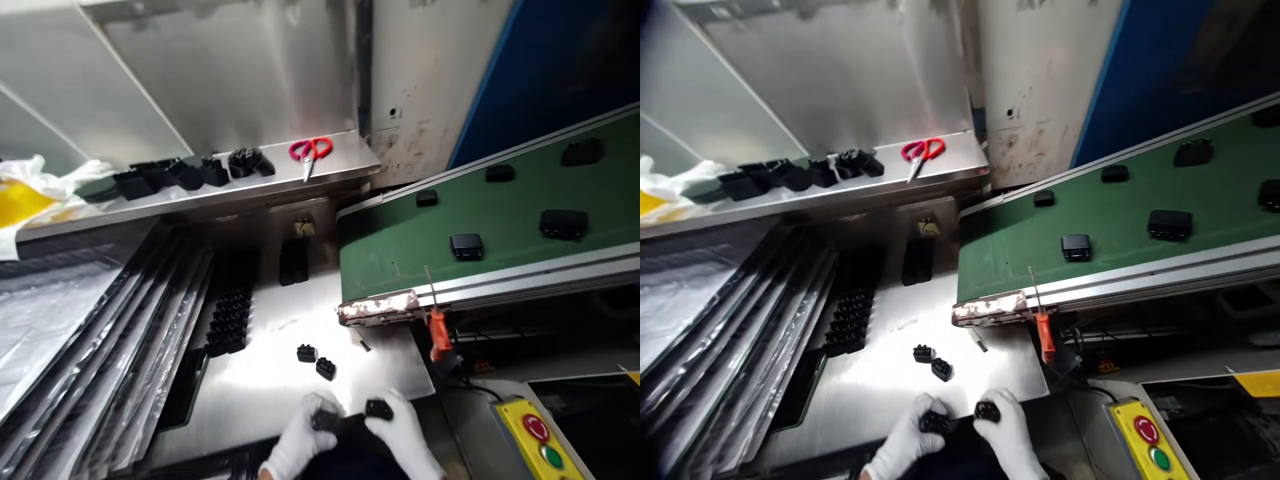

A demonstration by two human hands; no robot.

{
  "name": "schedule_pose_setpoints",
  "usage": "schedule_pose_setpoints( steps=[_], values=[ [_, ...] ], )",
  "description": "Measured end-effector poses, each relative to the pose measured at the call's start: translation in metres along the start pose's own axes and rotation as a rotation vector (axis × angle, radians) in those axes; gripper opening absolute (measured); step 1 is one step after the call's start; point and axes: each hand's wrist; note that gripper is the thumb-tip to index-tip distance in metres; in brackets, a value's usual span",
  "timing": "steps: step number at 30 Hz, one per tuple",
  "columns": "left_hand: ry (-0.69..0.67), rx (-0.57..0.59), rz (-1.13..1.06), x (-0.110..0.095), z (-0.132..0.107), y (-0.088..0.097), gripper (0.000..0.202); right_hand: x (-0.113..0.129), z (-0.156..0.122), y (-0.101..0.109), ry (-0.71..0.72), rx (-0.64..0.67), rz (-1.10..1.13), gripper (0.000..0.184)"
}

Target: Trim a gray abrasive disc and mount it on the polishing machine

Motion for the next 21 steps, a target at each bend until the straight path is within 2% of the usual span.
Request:
schedule_pose_setpoints(
  steps=[3,6,8,11,13,16,21],
  values=[
    [-0.079,-0.126,0.050,0.028,0.010,0.048,0.026,0.018,0.029,-0.052,0.037,0.057,-0.091,0.026],
    [-0.044,-0.168,0.062,0.041,0.021,0.069,0.025,0.022,0.036,-0.075,0.006,0.061,-0.171,0.031],
    [-0.021,-0.165,0.066,0.047,0.027,0.076,0.026,0.021,0.034,-0.081,-0.022,0.068,-0.191,0.042],
    [0.006,-0.153,0.035,0.053,0.030,0.083,0.041,0.024,0.032,-0.083,-0.061,0.087,-0.173,0.061],
    [0.012,-0.151,-0.020,0.055,0.032,0.090,0.049,0.031,0.034,-0.083,-0.096,0.069,-0.156,0.064],
    [-0.020,-0.167,-0.098,0.051,0.045,0.103,0.052,0.051,0.048,-0.082,-0.107,0.043,-0.162,0.059],
    [-0.108,-0.108,-0.093,0.031,0.087,0.111,0.071,0.084,0.079,-0.087,-0.046,0.164,-0.235,0.067]
  ],
)
Point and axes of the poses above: each hand's wrist, its own z-axis towards the middle knuckle, its own y-axis out of the back of the hand, x = y × z, and after that the axes turned 4 degrees about -z, right-handed
